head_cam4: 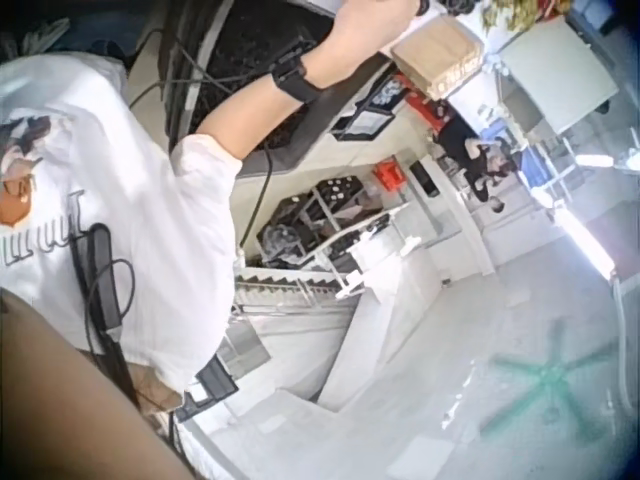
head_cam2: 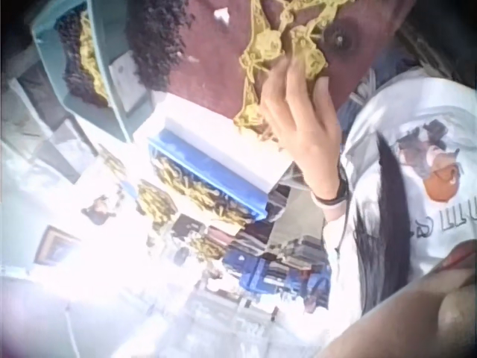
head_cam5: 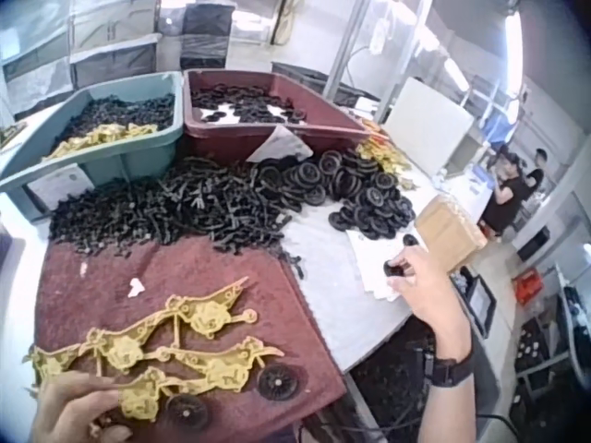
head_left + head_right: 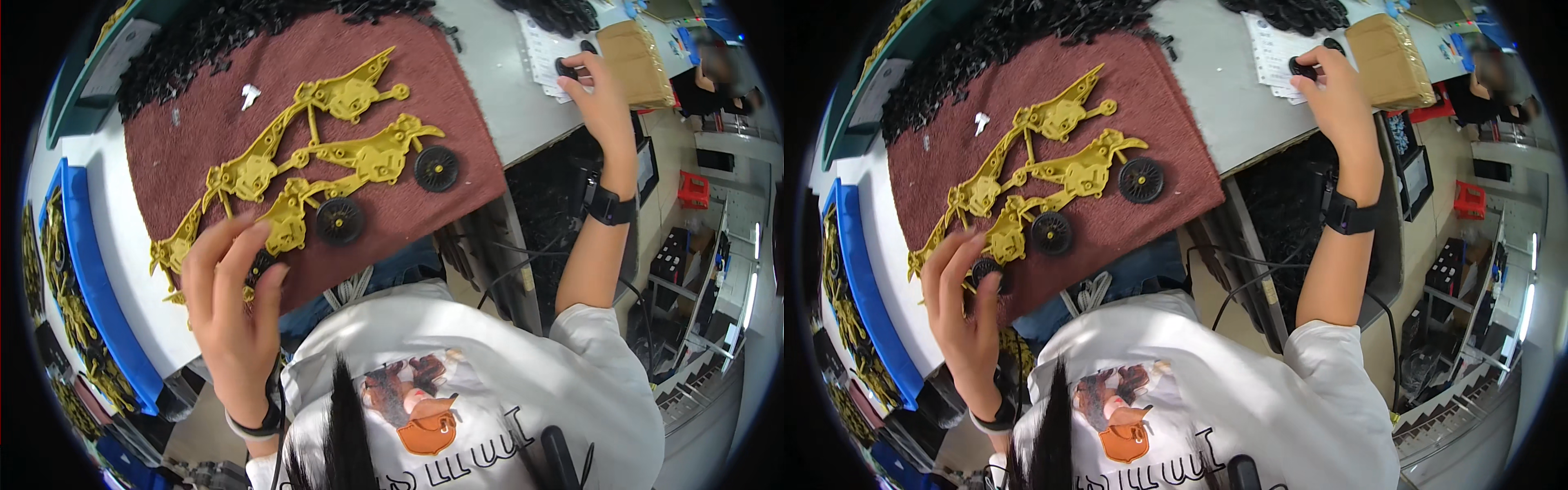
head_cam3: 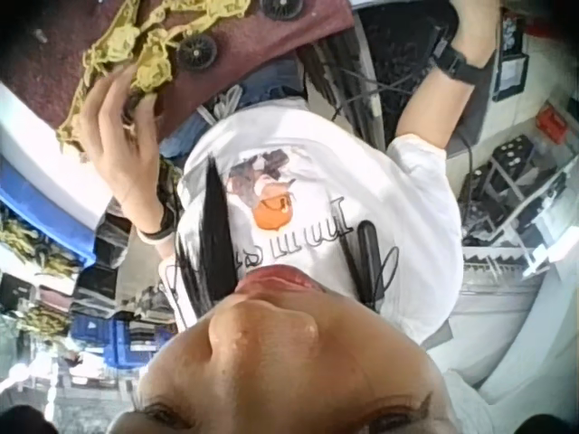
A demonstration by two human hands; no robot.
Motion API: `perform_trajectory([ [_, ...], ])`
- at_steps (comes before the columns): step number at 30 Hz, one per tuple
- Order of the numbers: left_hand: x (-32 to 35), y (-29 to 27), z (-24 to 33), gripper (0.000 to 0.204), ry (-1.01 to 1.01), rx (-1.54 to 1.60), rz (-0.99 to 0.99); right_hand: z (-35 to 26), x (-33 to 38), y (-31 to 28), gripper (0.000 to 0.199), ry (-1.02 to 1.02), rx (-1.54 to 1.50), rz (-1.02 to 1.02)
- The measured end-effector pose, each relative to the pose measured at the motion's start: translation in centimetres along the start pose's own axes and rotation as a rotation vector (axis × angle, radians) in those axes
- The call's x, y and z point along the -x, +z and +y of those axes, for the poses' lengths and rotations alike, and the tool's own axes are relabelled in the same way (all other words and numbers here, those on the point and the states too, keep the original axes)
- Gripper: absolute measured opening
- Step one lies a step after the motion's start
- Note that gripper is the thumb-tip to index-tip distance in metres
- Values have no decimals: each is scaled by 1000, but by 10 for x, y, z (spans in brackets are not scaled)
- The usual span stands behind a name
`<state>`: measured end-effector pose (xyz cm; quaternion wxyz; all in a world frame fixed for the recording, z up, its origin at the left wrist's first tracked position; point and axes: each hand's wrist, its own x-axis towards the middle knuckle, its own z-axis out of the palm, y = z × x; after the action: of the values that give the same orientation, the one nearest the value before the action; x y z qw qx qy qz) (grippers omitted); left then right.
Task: Assembling plastic toy motorcycles by attaching wheels and other components to the body frames.
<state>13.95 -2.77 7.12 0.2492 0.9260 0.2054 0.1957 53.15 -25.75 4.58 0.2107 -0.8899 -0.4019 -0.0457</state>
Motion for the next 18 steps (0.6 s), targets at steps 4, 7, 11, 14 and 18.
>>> perform_trajectory([
  [4, -21, 20, 14, 48, 97, -135, -84, -40, 8, -12, 31, 52, 80, -31],
  [7, -22, 28, 10, 48, 73, -205, -102, -110, 18, -16, 33, -142, -310, -58],
  [11, -18, 29, -1, 46, 66, -220, -83, -180, 35, 5, 38, -433, -398, -209],
  [14, -15, 27, -5, 43, 71, -208, -70, -193, 42, 27, 39, -471, -445, -237],
  [18, -10, 25, -11, 42, 48, -167, -53, -199, 45, 37, 38, -547, -307, -253],
])
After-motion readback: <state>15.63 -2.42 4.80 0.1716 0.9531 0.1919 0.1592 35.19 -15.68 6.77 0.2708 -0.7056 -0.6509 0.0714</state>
